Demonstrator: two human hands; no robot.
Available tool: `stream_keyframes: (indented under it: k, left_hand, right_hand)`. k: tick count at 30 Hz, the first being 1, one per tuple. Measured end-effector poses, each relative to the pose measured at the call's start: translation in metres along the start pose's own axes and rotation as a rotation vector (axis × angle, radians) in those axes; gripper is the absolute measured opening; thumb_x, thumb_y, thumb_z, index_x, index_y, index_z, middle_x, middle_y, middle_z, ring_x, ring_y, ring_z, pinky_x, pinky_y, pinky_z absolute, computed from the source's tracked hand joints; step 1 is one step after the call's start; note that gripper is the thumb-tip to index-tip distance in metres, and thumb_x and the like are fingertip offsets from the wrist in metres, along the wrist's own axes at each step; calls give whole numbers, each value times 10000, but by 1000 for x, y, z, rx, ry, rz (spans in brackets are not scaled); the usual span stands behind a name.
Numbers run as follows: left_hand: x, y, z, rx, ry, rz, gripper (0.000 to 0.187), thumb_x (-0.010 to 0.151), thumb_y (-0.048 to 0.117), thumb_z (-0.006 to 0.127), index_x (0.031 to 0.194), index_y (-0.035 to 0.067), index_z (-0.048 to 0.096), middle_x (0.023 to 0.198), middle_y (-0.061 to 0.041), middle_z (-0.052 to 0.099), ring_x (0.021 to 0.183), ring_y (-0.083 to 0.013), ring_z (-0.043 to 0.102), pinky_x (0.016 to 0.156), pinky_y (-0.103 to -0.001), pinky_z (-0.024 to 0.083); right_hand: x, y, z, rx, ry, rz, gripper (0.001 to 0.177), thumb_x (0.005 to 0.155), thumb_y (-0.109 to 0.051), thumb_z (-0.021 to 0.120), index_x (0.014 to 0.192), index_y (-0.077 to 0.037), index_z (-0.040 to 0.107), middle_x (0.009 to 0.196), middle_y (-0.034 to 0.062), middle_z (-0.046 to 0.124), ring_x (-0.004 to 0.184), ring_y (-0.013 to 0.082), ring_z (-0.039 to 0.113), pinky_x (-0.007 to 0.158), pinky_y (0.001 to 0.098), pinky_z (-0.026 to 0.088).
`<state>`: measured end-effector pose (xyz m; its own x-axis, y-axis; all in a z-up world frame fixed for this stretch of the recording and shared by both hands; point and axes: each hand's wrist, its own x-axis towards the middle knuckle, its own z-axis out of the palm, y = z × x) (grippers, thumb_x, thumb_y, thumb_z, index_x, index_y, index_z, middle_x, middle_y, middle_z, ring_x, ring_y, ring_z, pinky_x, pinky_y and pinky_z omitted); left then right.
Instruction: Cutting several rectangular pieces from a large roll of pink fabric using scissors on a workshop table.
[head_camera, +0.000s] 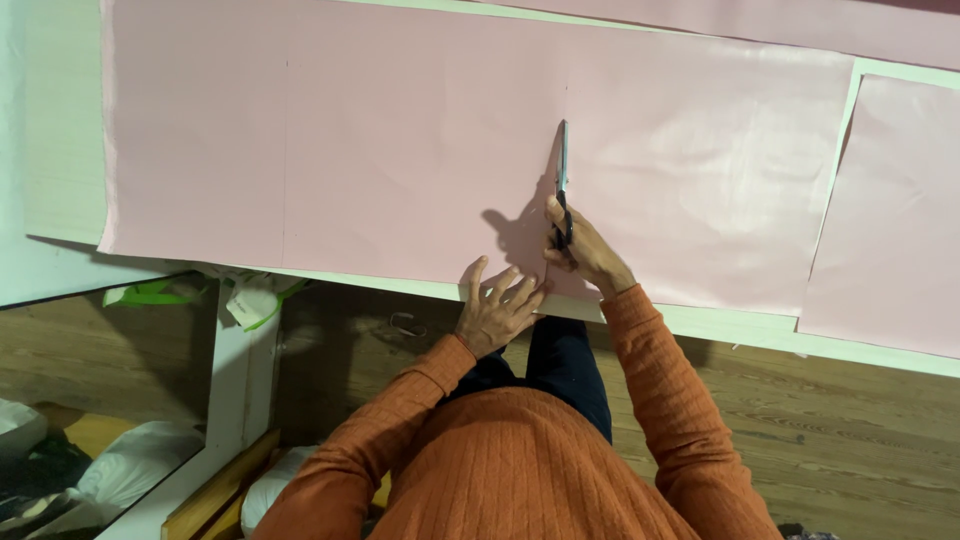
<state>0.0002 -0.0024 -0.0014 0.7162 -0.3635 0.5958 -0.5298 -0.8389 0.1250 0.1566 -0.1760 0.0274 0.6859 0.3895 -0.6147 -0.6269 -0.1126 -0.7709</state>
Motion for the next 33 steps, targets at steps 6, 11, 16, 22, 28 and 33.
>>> stream_keyframes:
  k: [6, 11, 16, 22, 28, 33]
  left_hand:
    - [-3, 0, 5, 24, 15, 3, 370, 947, 415, 719, 1251, 203, 711, 1346, -41, 611, 1325, -320, 529, 1118, -782, 432]
    - [1, -1, -1, 21, 18, 22, 361, 942, 406, 726, 1240, 202, 717, 1352, -55, 617, 1322, -332, 538, 1099, -792, 440]
    - [-6, 0, 6, 8, 24, 7, 470, 907, 437, 739, 1319, 213, 704, 1368, -52, 612, 1345, -331, 521, 1115, -789, 423]
    - [0, 0, 4, 26, 47, 0, 470, 936, 453, 709, 1351, 231, 703, 1358, -38, 616, 1319, -315, 531, 1110, -778, 441]
    - [3, 0, 3, 41, 64, -3, 436, 969, 454, 688, 1341, 228, 713, 1336, -38, 617, 1329, -312, 527, 1097, -762, 467]
    - [2, 2, 6, 37, 87, -8, 416, 965, 462, 689, 1309, 233, 725, 1334, -38, 623, 1334, -317, 529, 1096, -756, 474]
  right_hand:
    - [1, -12, 1, -3, 8, -3, 702, 991, -779, 570, 1206, -114, 510, 600, 51, 511, 418, 120, 471, 360, 231, 249]
    - [2, -30, 3, -8, 14, 1, 704, 974, -805, 567, 1192, -141, 488, 566, 30, 471, 390, 105, 398, 357, 235, 230]
    - [5, -43, 6, -23, 37, -2, 708, 962, -820, 564, 1170, -148, 480, 578, 25, 474, 401, 106, 394, 371, 242, 221]
    - [24, -41, -1, -40, 100, 6, 701, 943, -819, 615, 1145, -156, 504, 632, 41, 524, 435, 132, 517, 374, 248, 261]
    - [36, -45, -8, -51, 108, 17, 731, 921, -841, 627, 1144, -155, 513, 706, 25, 520, 493, 139, 582, 387, 240, 289]
    - [50, -47, -14, -40, 108, 18, 695, 938, -820, 639, 1140, -167, 515, 721, 42, 512, 496, 162, 582, 388, 255, 301]
